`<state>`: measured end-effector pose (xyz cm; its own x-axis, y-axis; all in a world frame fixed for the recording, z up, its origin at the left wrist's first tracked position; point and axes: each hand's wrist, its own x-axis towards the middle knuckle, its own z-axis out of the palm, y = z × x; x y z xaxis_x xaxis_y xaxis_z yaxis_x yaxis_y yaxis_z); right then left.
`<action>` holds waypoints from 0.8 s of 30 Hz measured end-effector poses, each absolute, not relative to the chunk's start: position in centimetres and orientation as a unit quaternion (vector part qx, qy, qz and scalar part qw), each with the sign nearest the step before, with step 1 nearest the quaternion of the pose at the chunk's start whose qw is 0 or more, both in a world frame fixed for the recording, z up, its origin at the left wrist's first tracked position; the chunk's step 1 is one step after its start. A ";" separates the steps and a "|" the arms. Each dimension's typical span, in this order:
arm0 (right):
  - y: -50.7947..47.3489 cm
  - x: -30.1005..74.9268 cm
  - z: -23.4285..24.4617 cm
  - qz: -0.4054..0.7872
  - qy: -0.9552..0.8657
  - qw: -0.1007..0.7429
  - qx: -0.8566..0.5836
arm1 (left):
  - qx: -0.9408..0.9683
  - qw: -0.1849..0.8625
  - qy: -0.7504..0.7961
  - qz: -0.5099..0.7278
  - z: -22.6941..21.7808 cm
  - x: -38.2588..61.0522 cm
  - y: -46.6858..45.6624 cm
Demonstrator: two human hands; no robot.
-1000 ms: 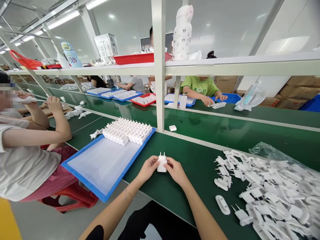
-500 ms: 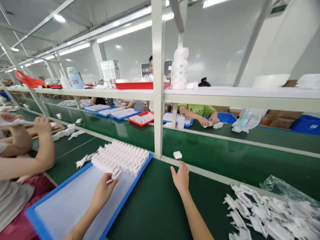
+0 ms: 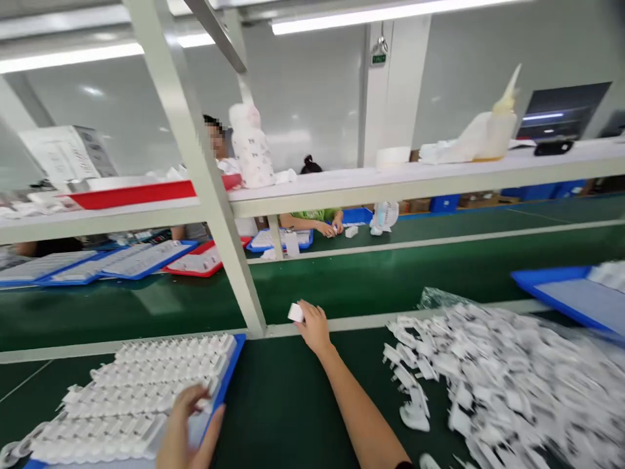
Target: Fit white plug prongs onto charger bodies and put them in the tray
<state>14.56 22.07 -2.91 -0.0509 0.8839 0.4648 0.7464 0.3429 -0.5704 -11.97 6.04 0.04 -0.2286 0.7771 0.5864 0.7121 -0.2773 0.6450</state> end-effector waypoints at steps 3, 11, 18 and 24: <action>18.8 15.4 -1.3 0.047 -0.798 0.406 -0.443 | 0.653 0.268 0.550 0.446 2.6 -3.8 10.9; 6.3 25.9 2.7 0.066 -0.716 0.440 -0.538 | 0.680 0.507 0.380 0.369 0.1 7.1 14.3; -4.7 30.9 -2.5 0.097 -0.617 0.321 -0.712 | 0.818 0.404 0.347 0.217 -4.9 10.7 10.3; -5.4 28.7 -4.9 0.204 -0.536 0.403 -0.714 | 0.833 0.365 0.348 0.226 -5.9 10.2 9.7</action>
<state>28.70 -5.41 -4.89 0.3428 0.9287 0.1411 0.6006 -0.1012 -0.7931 10.25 9.70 -5.86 0.6551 0.7454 0.1236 0.4152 -0.4919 0.7653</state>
